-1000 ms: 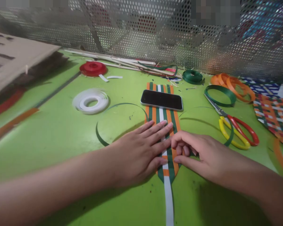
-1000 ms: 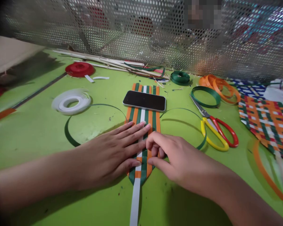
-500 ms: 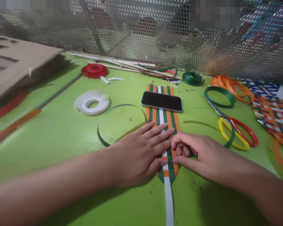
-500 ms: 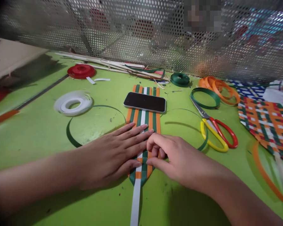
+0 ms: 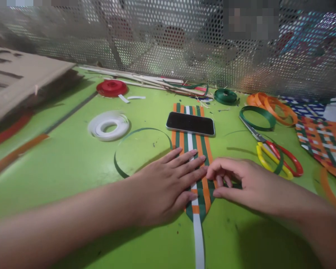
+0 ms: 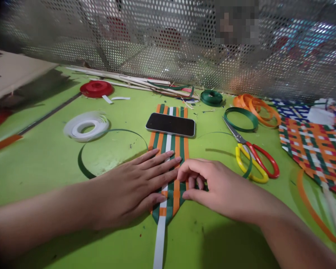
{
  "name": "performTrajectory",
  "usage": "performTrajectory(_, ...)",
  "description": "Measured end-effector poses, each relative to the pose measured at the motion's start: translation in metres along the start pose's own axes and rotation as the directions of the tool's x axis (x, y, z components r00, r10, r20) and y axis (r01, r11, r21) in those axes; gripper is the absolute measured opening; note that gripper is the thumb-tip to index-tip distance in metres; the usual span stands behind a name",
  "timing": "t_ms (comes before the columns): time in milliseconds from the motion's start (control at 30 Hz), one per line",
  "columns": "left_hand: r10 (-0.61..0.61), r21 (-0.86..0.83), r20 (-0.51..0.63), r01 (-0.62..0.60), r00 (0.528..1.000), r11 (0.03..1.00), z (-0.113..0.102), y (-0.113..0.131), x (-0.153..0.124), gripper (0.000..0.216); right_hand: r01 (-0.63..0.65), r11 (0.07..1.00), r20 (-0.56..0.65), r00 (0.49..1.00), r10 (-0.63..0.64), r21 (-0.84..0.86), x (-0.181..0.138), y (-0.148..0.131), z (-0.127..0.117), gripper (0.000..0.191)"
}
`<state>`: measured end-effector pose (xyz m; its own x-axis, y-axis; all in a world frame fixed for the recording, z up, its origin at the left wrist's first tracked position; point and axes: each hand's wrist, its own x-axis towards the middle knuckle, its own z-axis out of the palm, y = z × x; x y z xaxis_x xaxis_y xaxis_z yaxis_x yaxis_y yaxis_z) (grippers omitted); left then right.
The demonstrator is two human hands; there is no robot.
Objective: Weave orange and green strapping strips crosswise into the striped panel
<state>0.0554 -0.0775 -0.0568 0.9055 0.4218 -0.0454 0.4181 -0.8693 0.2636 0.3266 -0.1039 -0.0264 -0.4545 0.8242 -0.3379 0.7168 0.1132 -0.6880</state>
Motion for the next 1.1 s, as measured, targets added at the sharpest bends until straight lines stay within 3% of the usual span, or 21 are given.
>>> performTrajectory(100, 0.002, -0.012, -0.005, -0.002, 1.000, 1.000, -0.001, 0.000, 0.001, 0.064, 0.038, 0.997, -0.041, 0.998, -0.041, -0.065, 0.000, 0.005, -0.002, 0.021)
performTrajectory(200, -0.009, -0.035, 0.015, 0.009, 1.000, 0.999, -0.003, 0.001, 0.001, 0.064, 0.017, 0.981, -0.120, 0.992, -0.041, -0.195, -0.001, 0.010, -0.005, 0.039)
performTrajectory(400, -0.020, -0.064, 0.047, 0.023, 0.999, 0.998, -0.003, 0.001, 0.001, 0.064, -0.144, 0.968, -0.116, 0.986, 0.122, -0.206, -0.002, 0.016, -0.008, 0.072)
performTrajectory(533, -0.021, -0.063, 0.048, 0.024, 0.999, 0.998, -0.003, 0.001, 0.002, 0.064, -0.125, 0.974, -0.047, 0.992, 0.118, -0.191, -0.002, 0.015, -0.012, 0.072)
performTrajectory(867, -0.011, -0.054, 0.043, 0.014, 0.999, 0.998, -0.002, 0.001, 0.001, 0.065, -0.246, 0.940, -0.097, 0.968, 0.230, -0.236, 0.003, 0.005, -0.012, 0.073)
performTrajectory(1100, 0.048, -0.074, 0.019, -0.047, 0.999, 0.996, -0.002, 0.000, 0.004, 0.065, -0.174, 0.941, -0.130, 0.981, 0.142, -0.289, -0.006, 0.017, -0.007, 0.088)
